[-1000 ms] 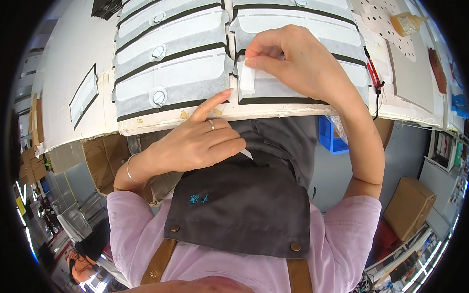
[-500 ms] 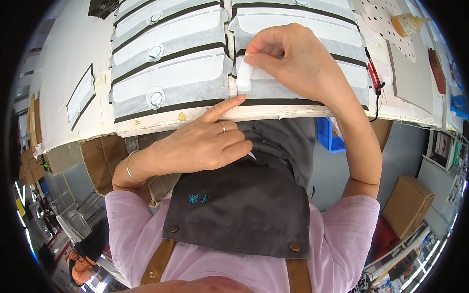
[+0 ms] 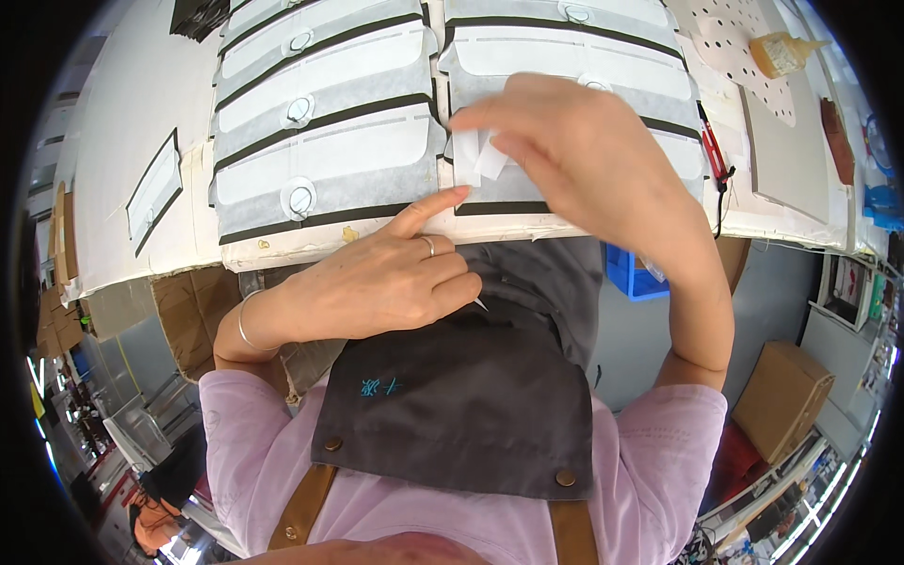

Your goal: The person applies adhesive from a squeeze bottle onto white rectangular components arranged on a workbench, then places small white strips over the adhesive lines and presses them down. The process is repeated across multiple components in a systematic manner.

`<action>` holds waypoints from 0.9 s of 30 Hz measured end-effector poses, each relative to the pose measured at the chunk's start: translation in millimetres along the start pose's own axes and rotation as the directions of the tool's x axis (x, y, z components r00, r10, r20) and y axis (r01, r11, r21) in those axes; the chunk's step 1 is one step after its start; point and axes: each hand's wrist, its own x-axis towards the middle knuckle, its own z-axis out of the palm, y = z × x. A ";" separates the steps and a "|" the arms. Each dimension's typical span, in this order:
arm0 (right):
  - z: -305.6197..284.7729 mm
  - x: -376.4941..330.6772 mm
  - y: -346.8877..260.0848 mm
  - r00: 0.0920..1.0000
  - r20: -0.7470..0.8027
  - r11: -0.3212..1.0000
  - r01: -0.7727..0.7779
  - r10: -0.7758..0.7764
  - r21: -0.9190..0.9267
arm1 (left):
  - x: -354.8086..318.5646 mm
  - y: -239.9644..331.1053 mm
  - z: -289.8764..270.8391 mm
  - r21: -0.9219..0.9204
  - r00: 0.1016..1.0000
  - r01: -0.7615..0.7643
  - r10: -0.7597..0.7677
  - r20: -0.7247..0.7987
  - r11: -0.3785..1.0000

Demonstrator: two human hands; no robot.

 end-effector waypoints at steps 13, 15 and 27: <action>12.0 -8.5 -16.2 0.995 0.086 0.875 0.086 -0.051 -0.477 | 0.8 -0.3 -4.2 0.041 0.999 -0.021 0.019 0.046 0.999; 13.6 -8.2 -15.4 0.995 0.084 0.868 0.083 -0.047 -0.489 | 0.9 -0.4 -3.8 0.047 0.998 -0.023 0.021 0.053 0.999; -22.1 11.2 -19.0 0.999 -0.039 1.000 -0.017 0.017 0.014 | -12.3 12.2 -7.4 -0.050 0.996 -0.092 0.092 0.007 0.995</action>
